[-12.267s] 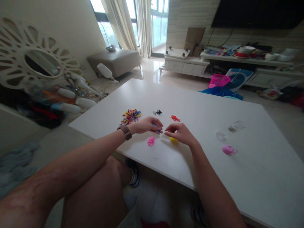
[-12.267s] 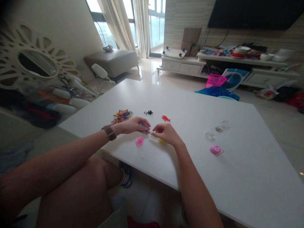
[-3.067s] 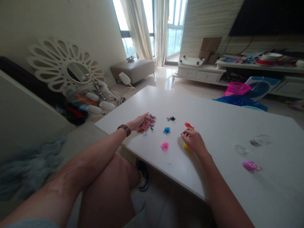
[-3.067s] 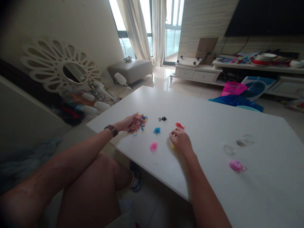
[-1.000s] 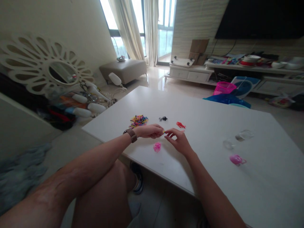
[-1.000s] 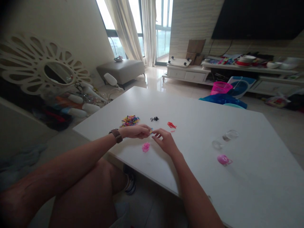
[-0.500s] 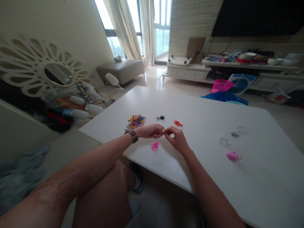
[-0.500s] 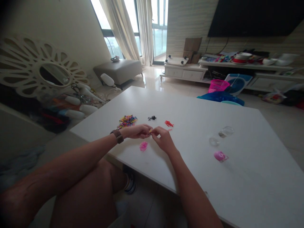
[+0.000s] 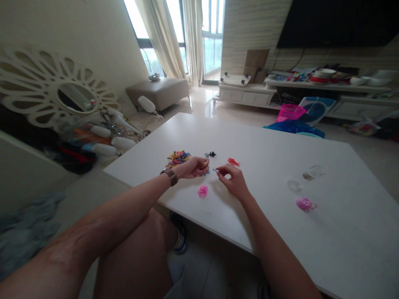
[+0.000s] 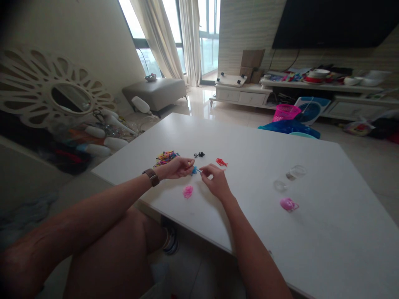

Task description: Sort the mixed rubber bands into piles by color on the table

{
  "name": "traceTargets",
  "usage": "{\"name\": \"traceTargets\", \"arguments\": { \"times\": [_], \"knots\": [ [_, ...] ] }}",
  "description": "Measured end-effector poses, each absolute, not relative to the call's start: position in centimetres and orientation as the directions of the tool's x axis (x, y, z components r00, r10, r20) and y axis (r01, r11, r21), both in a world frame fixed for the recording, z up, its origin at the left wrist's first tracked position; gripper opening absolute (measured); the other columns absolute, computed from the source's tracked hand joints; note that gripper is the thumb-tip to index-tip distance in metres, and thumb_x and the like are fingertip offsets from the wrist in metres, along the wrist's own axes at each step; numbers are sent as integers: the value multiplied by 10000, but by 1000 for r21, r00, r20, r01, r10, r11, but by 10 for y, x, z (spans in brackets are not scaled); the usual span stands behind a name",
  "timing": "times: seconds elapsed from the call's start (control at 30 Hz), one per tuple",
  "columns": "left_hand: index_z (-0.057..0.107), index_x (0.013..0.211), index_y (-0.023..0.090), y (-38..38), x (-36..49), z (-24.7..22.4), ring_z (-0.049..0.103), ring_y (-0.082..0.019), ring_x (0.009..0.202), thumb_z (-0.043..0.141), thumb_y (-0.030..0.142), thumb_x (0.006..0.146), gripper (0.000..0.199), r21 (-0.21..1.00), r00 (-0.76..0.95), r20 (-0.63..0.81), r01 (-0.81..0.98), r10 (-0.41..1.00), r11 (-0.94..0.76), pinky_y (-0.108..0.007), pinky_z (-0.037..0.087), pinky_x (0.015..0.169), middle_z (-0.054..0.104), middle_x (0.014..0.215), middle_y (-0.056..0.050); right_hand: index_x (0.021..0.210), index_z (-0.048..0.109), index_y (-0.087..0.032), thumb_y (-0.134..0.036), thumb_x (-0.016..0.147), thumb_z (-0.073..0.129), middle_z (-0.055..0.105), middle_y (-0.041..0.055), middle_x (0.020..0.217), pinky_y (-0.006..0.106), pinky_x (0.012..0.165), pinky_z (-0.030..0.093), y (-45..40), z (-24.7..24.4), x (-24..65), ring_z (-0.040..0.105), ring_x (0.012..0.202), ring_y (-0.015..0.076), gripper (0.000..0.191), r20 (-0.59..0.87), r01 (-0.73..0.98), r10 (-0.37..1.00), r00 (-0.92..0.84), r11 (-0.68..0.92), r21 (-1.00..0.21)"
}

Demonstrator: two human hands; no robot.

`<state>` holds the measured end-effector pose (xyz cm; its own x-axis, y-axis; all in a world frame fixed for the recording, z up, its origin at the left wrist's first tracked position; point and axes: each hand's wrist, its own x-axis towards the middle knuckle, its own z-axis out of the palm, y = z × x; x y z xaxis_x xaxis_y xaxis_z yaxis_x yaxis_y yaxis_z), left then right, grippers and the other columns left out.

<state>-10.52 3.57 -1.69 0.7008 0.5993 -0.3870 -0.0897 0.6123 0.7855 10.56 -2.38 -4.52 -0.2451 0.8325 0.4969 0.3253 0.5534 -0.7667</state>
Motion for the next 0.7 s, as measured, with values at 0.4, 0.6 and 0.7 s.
{"name": "traceTargets", "arguments": {
  "times": [0.4,0.6,0.7],
  "knots": [
    [495,697,165,35,-119,-7,271,-77,441,562,201,637,97,726,556,-244,-438,795,530,-164,176,361,352,583,18,879,689,-216,-209,850,593,622,26,771,298,635,507,-22,-48,107,601,693,160,101,478,351,837,-266,546,-760],
    [600,711,122,38,-113,-18,178,-41,423,709,290,712,201,899,515,-338,-70,788,431,-185,103,378,232,525,91,858,678,-203,-203,841,597,638,24,766,285,633,506,-23,-48,106,615,684,155,83,470,361,852,-230,523,-772],
    [692,844,92,32,-107,-19,227,-41,443,773,349,689,311,966,487,-258,131,835,222,-200,126,405,310,527,82,860,676,-200,-204,836,602,654,25,776,291,650,511,-22,-48,106,622,688,156,78,465,368,860,-209,510,-777]
  ]
}}
